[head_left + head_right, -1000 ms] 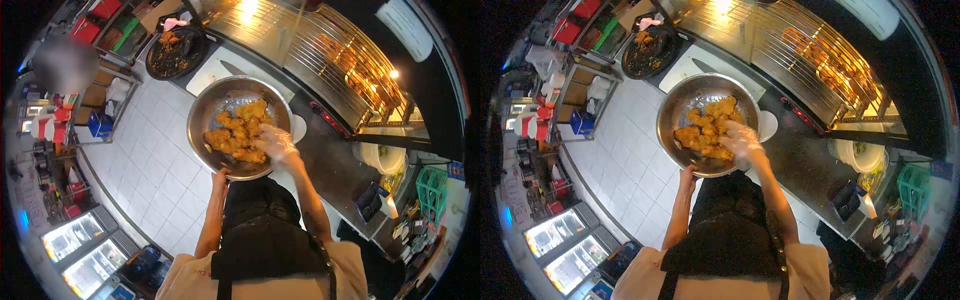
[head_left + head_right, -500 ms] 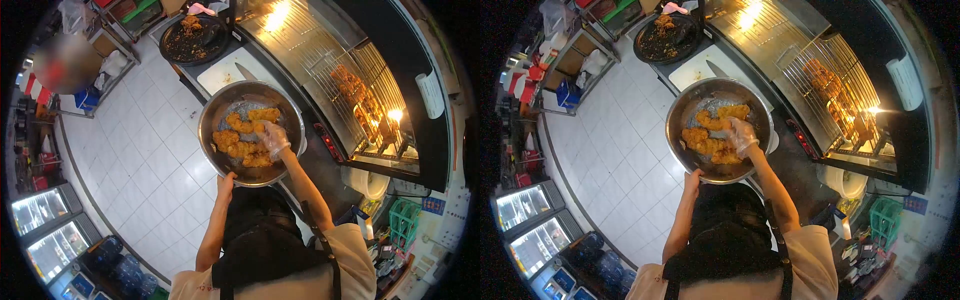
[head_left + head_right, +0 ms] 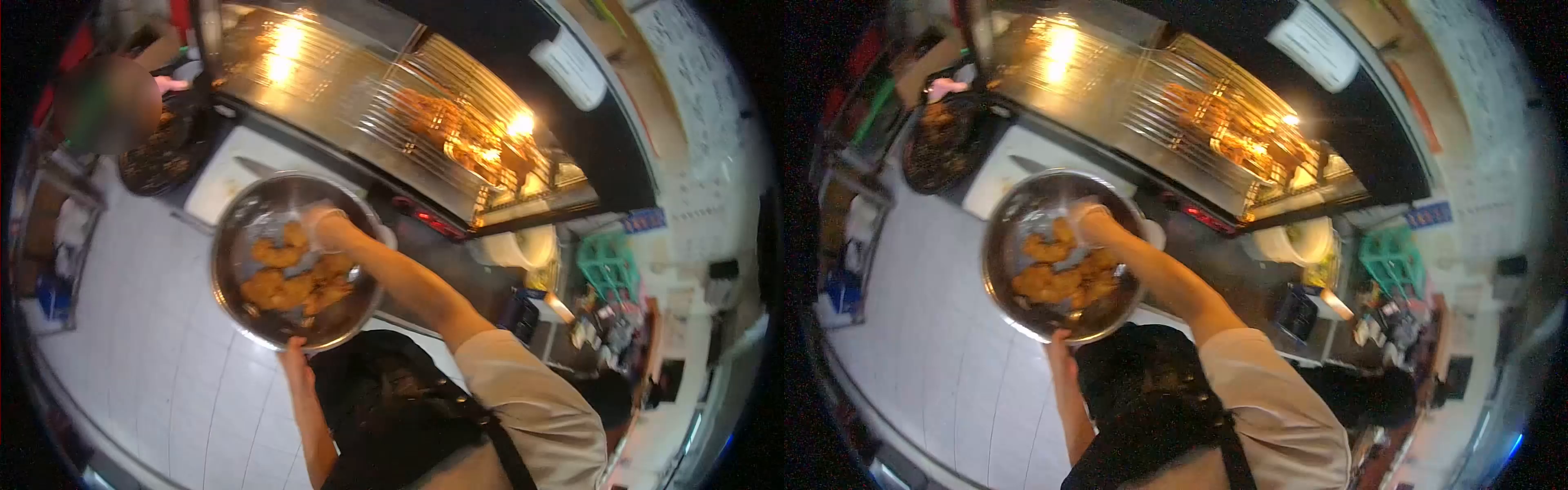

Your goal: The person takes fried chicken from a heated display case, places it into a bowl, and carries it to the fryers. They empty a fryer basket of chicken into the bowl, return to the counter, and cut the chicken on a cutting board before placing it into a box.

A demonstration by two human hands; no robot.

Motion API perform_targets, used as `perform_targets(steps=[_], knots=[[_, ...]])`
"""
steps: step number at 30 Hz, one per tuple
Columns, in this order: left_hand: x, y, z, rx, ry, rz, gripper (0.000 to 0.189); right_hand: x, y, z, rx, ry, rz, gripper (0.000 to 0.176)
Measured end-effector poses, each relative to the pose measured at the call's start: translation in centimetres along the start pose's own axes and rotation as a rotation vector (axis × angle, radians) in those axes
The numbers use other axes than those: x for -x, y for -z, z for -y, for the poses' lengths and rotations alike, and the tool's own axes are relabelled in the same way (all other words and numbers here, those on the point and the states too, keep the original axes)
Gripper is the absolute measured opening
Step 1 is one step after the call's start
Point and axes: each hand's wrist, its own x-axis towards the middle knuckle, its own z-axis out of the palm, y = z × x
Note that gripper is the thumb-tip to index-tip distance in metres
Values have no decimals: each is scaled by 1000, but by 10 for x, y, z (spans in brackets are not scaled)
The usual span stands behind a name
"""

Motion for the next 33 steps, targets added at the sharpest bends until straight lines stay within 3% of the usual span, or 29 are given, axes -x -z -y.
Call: perform_targets(steps=[2, 4, 6, 9, 12, 15, 19, 21, 23, 24, 27, 31, 33], knots=[[-7, 4, 8, -12, 73, -37, 56, -4, -23, -10, -76, -28, 20, 52], [-5, 3, -1, -76, 90, -94, 58, -13, -41, -9, 193, -49, -159, 44], [6, -2, -13, -155, 98, -106, 55, -14, -51, -10, 227, -27, -219, 44], [18, -22, -25, -67, 20, -172, 38, -2, -50, -4, -11, -5, -124, 57], [9, -7, -18, -68, 45, -127, 46, -19, -76, -22, -75, -13, -15, 77], [10, -6, -18, -83, 76, -148, 54, 8, -31, -16, -463, -160, 312, 87], [18, -17, -25, -108, 84, -148, 61, 23, -39, -11, -516, -104, 46, 81], [10, -6, -15, -96, 70, -158, 63, 37, -17, -3, -433, -99, 52, 88], [5, -1, -8, -53, 55, -187, 64, 52, -16, 1, -441, -92, -118, 82], [19, -19, -21, -37, 40, -218, 55, 63, -15, 8, -512, -118, -234, 74], [0, 13, 1, -38, 120, -216, 43, 62, -32, 15, -556, -60, -274, 78], [10, -9, -11, -40, 82, -243, 36, 71, -10, 0, -881, -230, -74, 81], [6, 2, -3, -34, 64, -218, 40, 83, -26, -20, -1100, -14, -429, 77]])
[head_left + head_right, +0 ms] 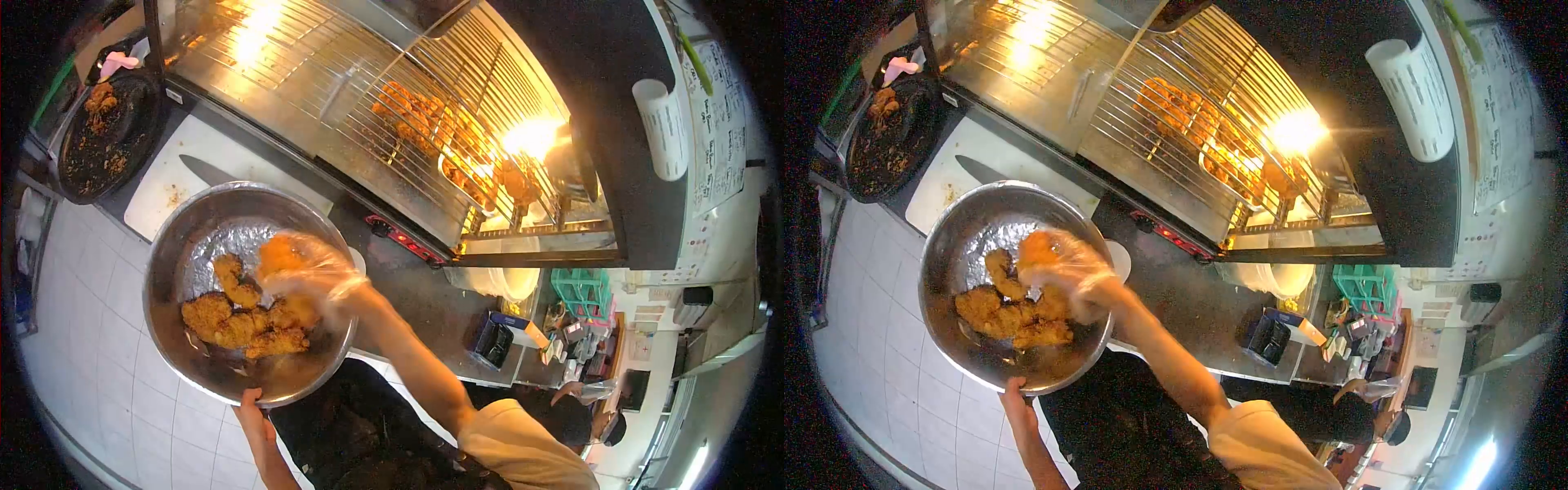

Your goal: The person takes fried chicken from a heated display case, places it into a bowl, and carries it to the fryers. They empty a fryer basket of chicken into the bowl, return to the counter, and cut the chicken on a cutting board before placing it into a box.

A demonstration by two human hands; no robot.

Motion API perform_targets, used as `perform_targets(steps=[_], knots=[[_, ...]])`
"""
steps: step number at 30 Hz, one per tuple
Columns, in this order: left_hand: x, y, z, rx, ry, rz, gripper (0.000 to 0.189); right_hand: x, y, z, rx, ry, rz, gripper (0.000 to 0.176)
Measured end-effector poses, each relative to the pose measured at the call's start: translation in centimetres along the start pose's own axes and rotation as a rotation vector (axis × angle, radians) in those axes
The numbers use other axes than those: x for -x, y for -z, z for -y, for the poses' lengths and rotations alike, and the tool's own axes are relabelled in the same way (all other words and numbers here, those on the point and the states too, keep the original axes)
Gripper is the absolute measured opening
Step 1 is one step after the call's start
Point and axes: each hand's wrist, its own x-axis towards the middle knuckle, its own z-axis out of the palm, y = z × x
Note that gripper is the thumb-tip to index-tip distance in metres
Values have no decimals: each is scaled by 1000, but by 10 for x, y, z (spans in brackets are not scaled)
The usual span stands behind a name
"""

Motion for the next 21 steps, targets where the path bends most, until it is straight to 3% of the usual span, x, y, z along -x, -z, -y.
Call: perform_targets(steps=[1, 2, 6, 9, 13, 16, 18, 19, 20, 21], knots=[[5, -6, -7, -14, 19, -29, 42, 24, 37, 48, -357, -193, -30, 69], [16, -15, -18, -28, 39, -58, 44, 38, 61, -1, -427, -243, -138, 44], [19, -14, -20, 3, 76, -23, 52, 41, 183, 68, -163, 319, -901, 42], [11, -9, -12, 11, 83, -70, 45, 2, 265, 100, -84, 500, -1161, 41], [14, -10, -19, -21, 153, -49, 40, -61, 333, 104, 122, 544, -1245, 40], [14, -9, -21, -25, 96, 3, 50, -98, 360, 89, 523, 543, -1270, 39], [1, 4, -2, 18, 80, 63, 32, -104, 376, 80, 893, 586, -1309, 38], [17, -11, -20, -48, 117, 56, 19, -103, 382, 74, 980, 652, -1282, 38], [13, -7, -12, -76, 140, 34, 13, -99, 389, 68, 1035, 724, -1255, 38], [14, -7, -10, -48, 165, 63, 21, -94, 398, 62, 1067, 789, -1242, 38]])
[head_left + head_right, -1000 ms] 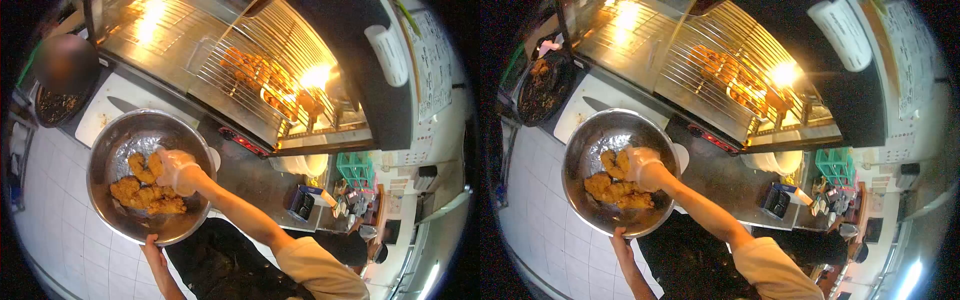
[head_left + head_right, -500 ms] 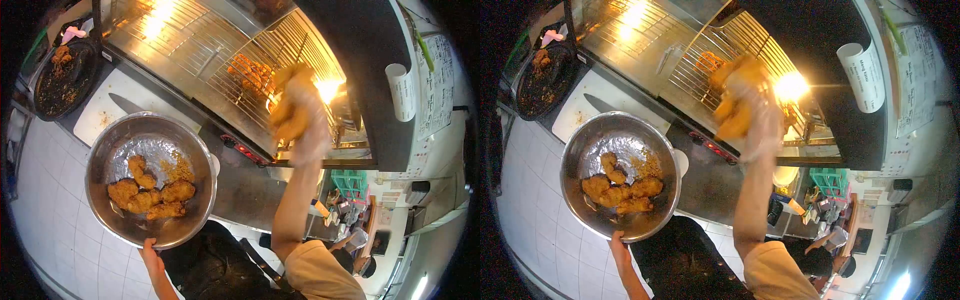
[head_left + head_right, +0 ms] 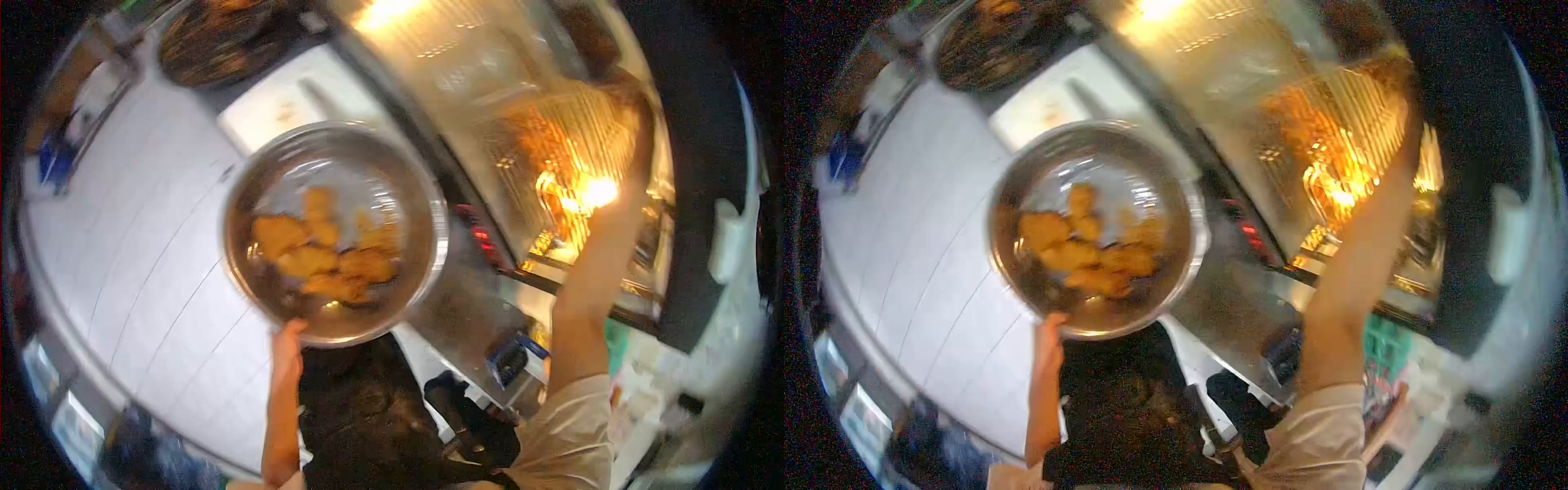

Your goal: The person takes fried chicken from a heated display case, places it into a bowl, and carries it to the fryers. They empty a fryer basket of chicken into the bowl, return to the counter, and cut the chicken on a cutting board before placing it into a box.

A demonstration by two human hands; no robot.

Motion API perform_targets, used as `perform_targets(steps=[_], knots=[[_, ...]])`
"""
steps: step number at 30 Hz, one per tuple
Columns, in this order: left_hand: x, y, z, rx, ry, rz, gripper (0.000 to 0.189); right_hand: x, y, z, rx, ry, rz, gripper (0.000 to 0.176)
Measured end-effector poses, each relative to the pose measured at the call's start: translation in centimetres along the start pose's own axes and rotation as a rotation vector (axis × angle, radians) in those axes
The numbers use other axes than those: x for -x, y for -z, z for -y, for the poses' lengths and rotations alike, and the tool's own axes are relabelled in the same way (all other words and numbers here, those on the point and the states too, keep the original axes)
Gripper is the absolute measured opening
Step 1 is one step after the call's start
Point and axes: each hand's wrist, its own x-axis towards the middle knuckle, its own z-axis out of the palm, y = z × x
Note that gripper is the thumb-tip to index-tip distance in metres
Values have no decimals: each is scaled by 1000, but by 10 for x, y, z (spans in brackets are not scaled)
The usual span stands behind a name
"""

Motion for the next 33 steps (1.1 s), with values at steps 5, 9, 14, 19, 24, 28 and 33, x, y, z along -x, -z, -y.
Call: perform_targets(steps=[5, 9, 14, 19, 24, 28, 33], knots=[[16, -19, -23, -27, -124, -90, 25, 19, 10, -23, -115, 219, -255, 37], [15, -16, -25, -81, -75, -26, 14, 34, 11, -46, 102, 267, -328, 35], [8, -10, -18, -74, -63, 7, 33, 35, 38, 61, 83, -156, -328, 36], [13, -15, -19, -85, -97, -24, 35, 157, 81, 291, -387, 185, 399, 32], [7, -12, -11, -85, -149, 30, 31, 263, 31, 450, -463, -312, 1316, 58], [28, -21, -37, -123, -35, -10, 28, 224, 21, 455, -397, -566, 1701, 64], [7, -12, -8, -46, -173, 24, 34, 251, 18, 446, -832, -52, 1534, 59]])
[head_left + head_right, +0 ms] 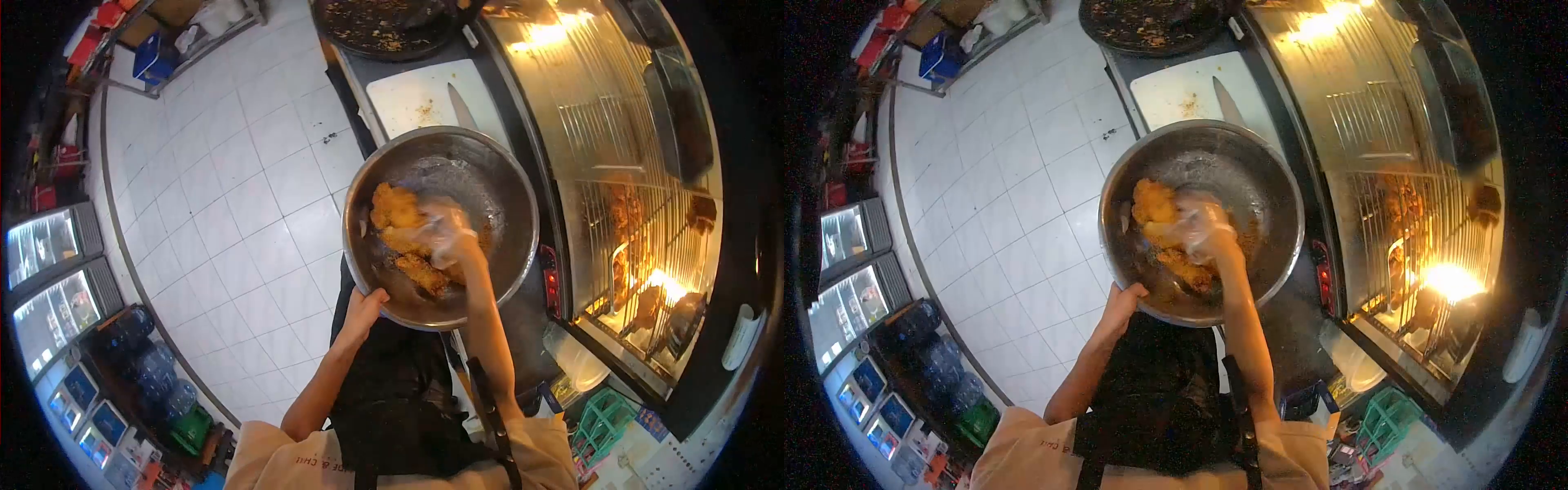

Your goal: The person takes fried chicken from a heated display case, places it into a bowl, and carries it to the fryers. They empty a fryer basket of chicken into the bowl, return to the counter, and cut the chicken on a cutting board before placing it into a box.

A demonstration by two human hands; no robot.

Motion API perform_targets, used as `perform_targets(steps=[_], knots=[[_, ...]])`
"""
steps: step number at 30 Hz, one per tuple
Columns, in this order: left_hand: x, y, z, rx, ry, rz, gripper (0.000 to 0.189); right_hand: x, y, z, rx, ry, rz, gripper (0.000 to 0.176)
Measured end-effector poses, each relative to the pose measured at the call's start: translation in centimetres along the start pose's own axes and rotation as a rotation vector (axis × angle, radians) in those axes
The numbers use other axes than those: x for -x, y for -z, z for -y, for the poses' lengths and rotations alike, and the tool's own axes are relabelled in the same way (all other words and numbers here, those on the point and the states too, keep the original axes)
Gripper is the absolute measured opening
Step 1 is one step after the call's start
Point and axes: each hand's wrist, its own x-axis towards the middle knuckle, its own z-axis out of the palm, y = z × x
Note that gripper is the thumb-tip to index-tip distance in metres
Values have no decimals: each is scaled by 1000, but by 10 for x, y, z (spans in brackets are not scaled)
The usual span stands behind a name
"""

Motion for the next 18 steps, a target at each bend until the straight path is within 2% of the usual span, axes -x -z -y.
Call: perform_targets(steps=[3, 4, 5, 6, 7, 8, 9, 10, 13, 16, 18], knots=[[-8, 6, 12, -27, -20, -30, 30, -21, 2, 33, 77, 54, 228, 65], [-4, 8, 9, 63, 43, -53, 22, -26, 5, 35, 59, 49, 300, 66], [-6, 9, 11, 14, 50, -115, 18, -29, 7, 39, 39, 33, 352, 67], [-17, 22, 28, 121, 61, -27, 12, -31, 10, 45, 22, 9, 394, 68], [-12, 16, 12, 249, 102, -56, 12, -31, 17, 60, 102, 5, 480, 68], [-22, 28, 21, 23, 137, -90, 29, -19, 13, 61, 104, 49, 291, 63], [-22, 19, 21, 95, 101, -82, 38, -6, 8, 63, 111, 91, 102, 58], [-18, 13, 16, 177, 61, -100, 46, -17, -3, 53, 84, 62, 182, 52], [-11, 14, 5, 102, 147, -68, 54, 16, -6, 43, -158, 146, -212, 35], [-19, 23, 16, 96, 78, -117, 44, 58, 24, 40, -326, 181, -444, 33], [-18, 22, 12, 84, 109, -101, 53, 98, 58, 33, -193, 170, -663, 31]])
